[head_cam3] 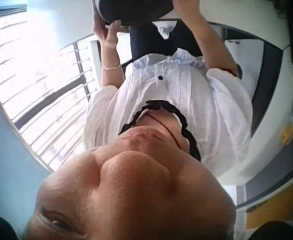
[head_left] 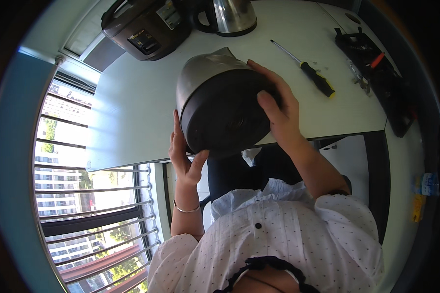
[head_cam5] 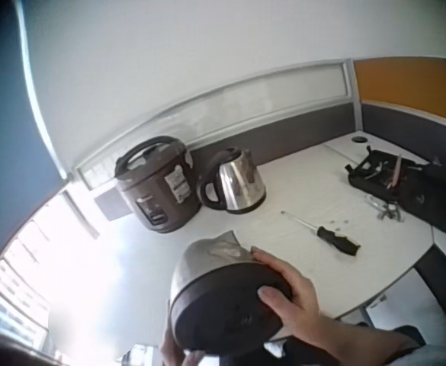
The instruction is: The person holds an electric kettle upside down and uses a screwdriver to loosen a screw on the base. The person rotates the kettle to access the screw and continues unscrewing it.
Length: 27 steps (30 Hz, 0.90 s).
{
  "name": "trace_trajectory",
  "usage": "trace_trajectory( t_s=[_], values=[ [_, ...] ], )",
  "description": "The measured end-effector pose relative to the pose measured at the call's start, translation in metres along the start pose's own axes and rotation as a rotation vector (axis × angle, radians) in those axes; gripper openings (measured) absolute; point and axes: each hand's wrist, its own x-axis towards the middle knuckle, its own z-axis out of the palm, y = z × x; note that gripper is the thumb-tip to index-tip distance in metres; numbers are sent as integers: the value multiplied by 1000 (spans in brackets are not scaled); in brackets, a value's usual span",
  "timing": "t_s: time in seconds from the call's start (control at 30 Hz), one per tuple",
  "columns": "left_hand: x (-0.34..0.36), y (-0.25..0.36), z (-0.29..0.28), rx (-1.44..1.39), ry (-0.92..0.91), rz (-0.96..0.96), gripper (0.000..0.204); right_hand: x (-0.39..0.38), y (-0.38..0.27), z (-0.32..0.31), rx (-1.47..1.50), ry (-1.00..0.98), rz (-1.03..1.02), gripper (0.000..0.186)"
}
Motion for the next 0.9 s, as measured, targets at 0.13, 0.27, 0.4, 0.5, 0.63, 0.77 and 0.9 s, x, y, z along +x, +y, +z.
trace_trajectory(
  t_s=[0.13, 0.27, 0.4, 0.5, 0.63, 0.77, 0.9],
  values=[
    [1, 5, 2, -50, 18, -31, 88, -1, 4, -3, 119, -63, 59, 50],
    [4, 8, -1, -73, -10, -67, 87, -1, 6, -7, 100, -119, 56, 55],
    [10, 11, 0, -98, -4, -82, 84, 0, 2, -8, 84, -139, 58, 58],
    [13, 13, -2, -127, -10, -92, 81, 1, 2, -9, 62, -149, 39, 59],
    [15, 18, -4, -155, 5, -141, 76, 3, 6, -8, 77, -143, 22, 60],
    [16, 31, -1, -223, 35, -214, 72, 4, 4, -6, 66, -139, 25, 59],
    [20, 36, 4, -212, 50, -206, 72, 4, 4, -5, 96, -86, 25, 53]
  ],
)
